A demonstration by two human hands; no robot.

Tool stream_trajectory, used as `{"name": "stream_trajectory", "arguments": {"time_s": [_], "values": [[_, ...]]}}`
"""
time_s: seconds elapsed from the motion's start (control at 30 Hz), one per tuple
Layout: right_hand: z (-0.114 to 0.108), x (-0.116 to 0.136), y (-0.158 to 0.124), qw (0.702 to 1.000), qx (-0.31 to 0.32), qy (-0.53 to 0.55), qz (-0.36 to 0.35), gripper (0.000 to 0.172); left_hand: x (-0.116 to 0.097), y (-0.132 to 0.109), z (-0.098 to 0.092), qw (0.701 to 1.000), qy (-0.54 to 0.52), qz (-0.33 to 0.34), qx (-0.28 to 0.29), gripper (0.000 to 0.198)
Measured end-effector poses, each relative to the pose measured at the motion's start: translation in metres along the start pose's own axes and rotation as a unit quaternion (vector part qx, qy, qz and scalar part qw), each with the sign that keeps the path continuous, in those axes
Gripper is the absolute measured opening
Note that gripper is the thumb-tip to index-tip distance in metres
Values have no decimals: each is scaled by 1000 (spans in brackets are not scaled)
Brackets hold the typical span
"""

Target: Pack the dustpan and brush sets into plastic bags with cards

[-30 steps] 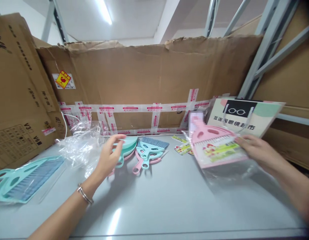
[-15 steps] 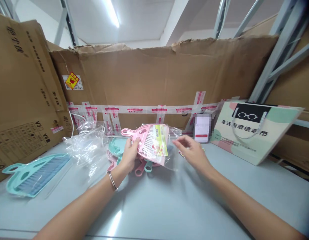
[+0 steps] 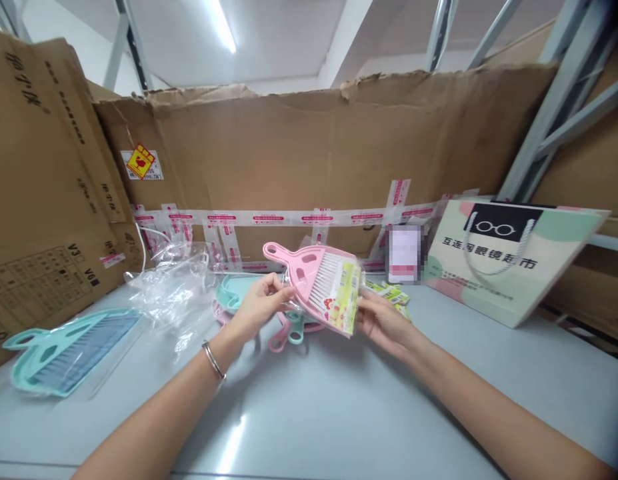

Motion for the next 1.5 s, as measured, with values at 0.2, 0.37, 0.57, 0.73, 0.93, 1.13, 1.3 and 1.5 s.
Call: {"name": "stream_trajectory", "arguments": {"time_s": [0.2, 0.37, 0.57, 0.73, 0.93, 1.13, 1.3, 1.5], "values": [[1, -3, 5, 1000, 2, -11, -25, 33, 7, -2, 2, 980, 175, 69, -62, 30], [-4, -9, 5, 998, -25, 40, -30, 35, 2, -3, 11, 994, 96, 38, -18, 27], [3, -10, 1, 1000, -8, 20, -19, 33, 8, -1, 8, 996, -72, -46, 18, 51], [-7, -4, 2, 993, -81, 16, -85, 36, 16, 1, 0, 998, -35, -37, -24, 42], [-16, -15, 7, 992, -98, 58, -45, 25, 24, -1, 2, 994, -51, -25, -93, 37], [-29, -15, 10, 991, -112, 48, -53, 13, 2, 0, -32, 972, -7, 37, -233, 38], [-67, 0, 15, 987, -147, 15, -64, 10, -50, -35, -134, 836, 308, 50, -450, 25], [-65, -3, 18, 992, -118, 29, -40, 12, -71, -48, -124, 739, 504, 70, -440, 50]]}}
Point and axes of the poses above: each hand's wrist, its own y-axis towards the middle knuckle, its own z-axis out of the palm, x = y × z, the point moved 4 cm from there along y, towards the middle knuckle, and after that the axes turned 13 degrees about x, right-handed, at the moved point
